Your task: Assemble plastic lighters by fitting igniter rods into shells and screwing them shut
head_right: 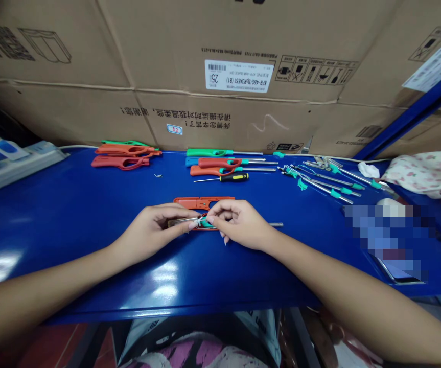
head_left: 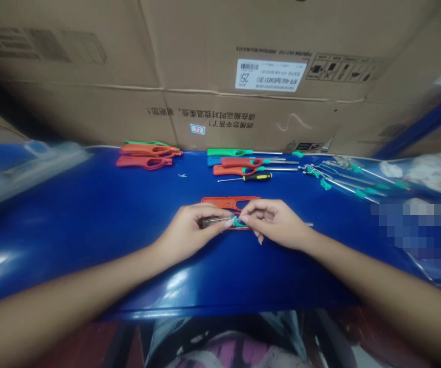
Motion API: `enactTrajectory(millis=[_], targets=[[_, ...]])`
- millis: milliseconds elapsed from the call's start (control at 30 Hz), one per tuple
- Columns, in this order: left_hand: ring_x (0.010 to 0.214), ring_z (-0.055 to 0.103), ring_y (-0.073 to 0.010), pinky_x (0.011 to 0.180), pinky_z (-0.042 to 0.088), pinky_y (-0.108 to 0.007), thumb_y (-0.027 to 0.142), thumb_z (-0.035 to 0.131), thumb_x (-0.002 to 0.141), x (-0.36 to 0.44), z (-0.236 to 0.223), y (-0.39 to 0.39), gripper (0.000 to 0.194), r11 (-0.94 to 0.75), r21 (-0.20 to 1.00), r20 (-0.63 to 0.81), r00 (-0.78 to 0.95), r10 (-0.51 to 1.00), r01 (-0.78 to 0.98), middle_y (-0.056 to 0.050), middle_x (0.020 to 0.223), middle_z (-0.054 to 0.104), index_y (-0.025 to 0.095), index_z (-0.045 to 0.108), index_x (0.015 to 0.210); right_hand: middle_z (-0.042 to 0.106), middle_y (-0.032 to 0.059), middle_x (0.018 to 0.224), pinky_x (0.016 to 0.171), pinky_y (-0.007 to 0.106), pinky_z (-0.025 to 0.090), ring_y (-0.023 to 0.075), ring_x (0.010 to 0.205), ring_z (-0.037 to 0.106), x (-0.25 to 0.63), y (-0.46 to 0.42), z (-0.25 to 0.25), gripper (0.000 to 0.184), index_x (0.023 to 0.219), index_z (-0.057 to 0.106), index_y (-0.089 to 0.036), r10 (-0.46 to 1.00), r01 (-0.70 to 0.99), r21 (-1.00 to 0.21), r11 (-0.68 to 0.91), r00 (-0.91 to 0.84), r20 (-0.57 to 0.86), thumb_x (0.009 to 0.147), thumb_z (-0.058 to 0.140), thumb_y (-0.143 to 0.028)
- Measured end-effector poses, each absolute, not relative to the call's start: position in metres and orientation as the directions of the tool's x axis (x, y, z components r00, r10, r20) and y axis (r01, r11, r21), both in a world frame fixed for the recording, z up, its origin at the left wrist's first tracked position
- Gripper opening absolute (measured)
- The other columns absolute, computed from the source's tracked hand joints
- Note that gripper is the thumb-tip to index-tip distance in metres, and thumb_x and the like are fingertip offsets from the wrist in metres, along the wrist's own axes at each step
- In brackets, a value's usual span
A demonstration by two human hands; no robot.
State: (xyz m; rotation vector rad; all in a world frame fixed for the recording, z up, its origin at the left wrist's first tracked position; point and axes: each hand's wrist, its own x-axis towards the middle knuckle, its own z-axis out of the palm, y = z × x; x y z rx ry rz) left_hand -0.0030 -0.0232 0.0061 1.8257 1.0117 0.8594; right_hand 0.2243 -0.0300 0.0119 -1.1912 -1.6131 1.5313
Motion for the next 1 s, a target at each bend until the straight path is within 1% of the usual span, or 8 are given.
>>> enactTrajectory(millis=[200,367,500,767,1000], targets=[[0.082,0.073,-0.0182,0.078,0.059,-0.028,0.03,0.074,0.084,-0.0018,0.0071,-0.0252,0.018,-0.293,0.908,0.146,0.429,0.891,0.298,-0.006,0.097,0.079,0.019,0.08,0.097,0.057,-0.0045,0.057,0.046,0.021,0.05,0.008,0.045,0.055,0.2252,-0.0312,0.0115,0.035,0.091,0.066,-0.015,0.894,0.241,-0.969,-0.046,-0.423,-0.148,0.083,0.072,-0.049],[0.083,0.073,-0.0188,0.075,0.058,-0.027,0.031,0.074,0.084,-0.0007,0.0071,-0.0264,0.019,-0.286,0.913,0.147,0.418,0.896,0.292,-0.007,0.096,0.079,0.018,0.08,0.097,0.056,-0.0045,0.057,0.046,0.021,0.048,0.0079,0.045,0.054,0.2236,-0.0333,0.0116,0.036,0.09,0.066,-0.015,0.903,0.251,-0.967,-0.05,-0.402,-0.151,0.083,0.071,-0.05],[0.082,0.074,-0.0183,0.074,0.058,-0.025,0.029,0.073,0.085,0.0003,0.008,-0.027,0.018,-0.276,0.918,0.136,0.429,0.893,0.284,-0.006,0.095,0.079,0.017,0.08,0.096,0.056,-0.0046,0.056,0.044,0.02,0.046,0.0074,0.044,0.053,0.2225,-0.0336,0.0118,0.033,0.089,0.066,-0.014,0.907,0.242,-0.969,-0.047,-0.395,-0.143,0.084,0.07,-0.046],[0.082,0.074,-0.0167,0.075,0.059,-0.023,0.028,0.073,0.084,0.0017,0.0066,-0.0272,0.018,-0.271,0.921,0.135,0.423,0.896,0.28,-0.006,0.095,0.079,0.017,0.08,0.097,0.055,-0.0048,0.055,0.043,0.021,0.044,0.0075,0.044,0.051,0.2215,-0.0334,0.0109,0.031,0.088,0.065,-0.014,0.911,0.247,-0.968,-0.044,-0.389,-0.141,0.084,0.069,-0.045],[0.083,0.075,-0.0178,0.078,0.061,-0.025,0.027,0.075,0.083,0.0032,0.0065,-0.0289,0.016,-0.235,0.941,0.118,0.413,0.903,0.245,-0.006,0.096,0.079,0.017,0.081,0.095,0.054,-0.0049,0.055,0.042,0.021,0.044,0.0078,0.044,0.051,0.2203,-0.0337,0.0108,0.032,0.088,0.065,-0.015,0.912,0.24,-0.97,-0.051,-0.385,-0.143,0.083,0.069,-0.046]])
